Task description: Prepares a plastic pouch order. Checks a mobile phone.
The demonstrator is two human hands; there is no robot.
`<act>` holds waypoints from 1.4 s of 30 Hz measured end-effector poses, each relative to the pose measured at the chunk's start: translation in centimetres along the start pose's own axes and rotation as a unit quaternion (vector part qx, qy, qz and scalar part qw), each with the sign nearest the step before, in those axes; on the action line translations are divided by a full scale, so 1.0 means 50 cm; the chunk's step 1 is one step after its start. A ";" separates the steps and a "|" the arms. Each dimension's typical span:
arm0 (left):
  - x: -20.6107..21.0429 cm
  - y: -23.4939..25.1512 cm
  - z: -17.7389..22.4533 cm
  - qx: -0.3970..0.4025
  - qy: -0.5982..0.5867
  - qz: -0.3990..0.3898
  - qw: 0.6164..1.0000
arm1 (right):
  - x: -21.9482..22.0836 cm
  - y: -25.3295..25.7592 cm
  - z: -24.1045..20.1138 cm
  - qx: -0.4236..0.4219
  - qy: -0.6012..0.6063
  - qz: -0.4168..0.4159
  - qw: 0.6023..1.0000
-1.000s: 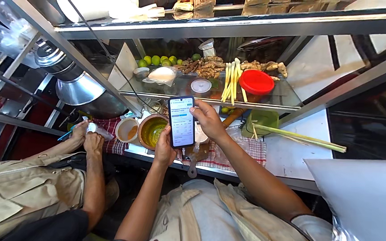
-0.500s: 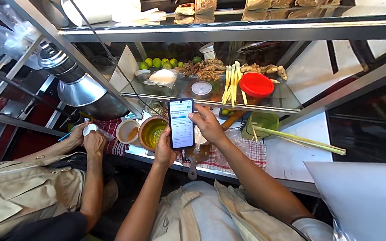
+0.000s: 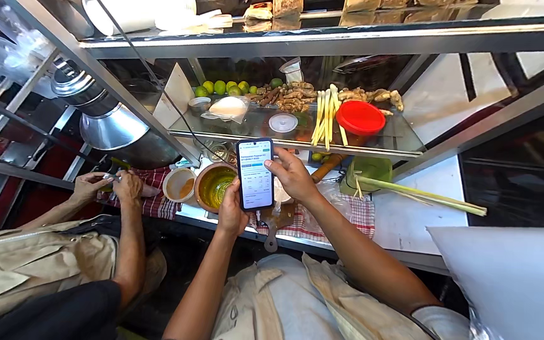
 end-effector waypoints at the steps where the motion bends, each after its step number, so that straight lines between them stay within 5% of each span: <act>1: 0.000 0.000 0.000 0.001 0.001 0.000 1.000 | 0.000 0.000 0.000 0.001 0.001 0.000 1.000; 42: 0.004 0.009 0.018 0.019 -0.012 0.039 0.999 | 0.004 -0.009 0.008 -0.001 -0.022 -0.013 1.000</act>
Point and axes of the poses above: each hand's wrist, its own y-axis towards the middle knuckle, its own x-axis out of the palm, z = x × y, the point moved 5 cm from there along y, towards the middle knuckle, and after that the axes turned 15 degrees about z, right-handed, at the moved point
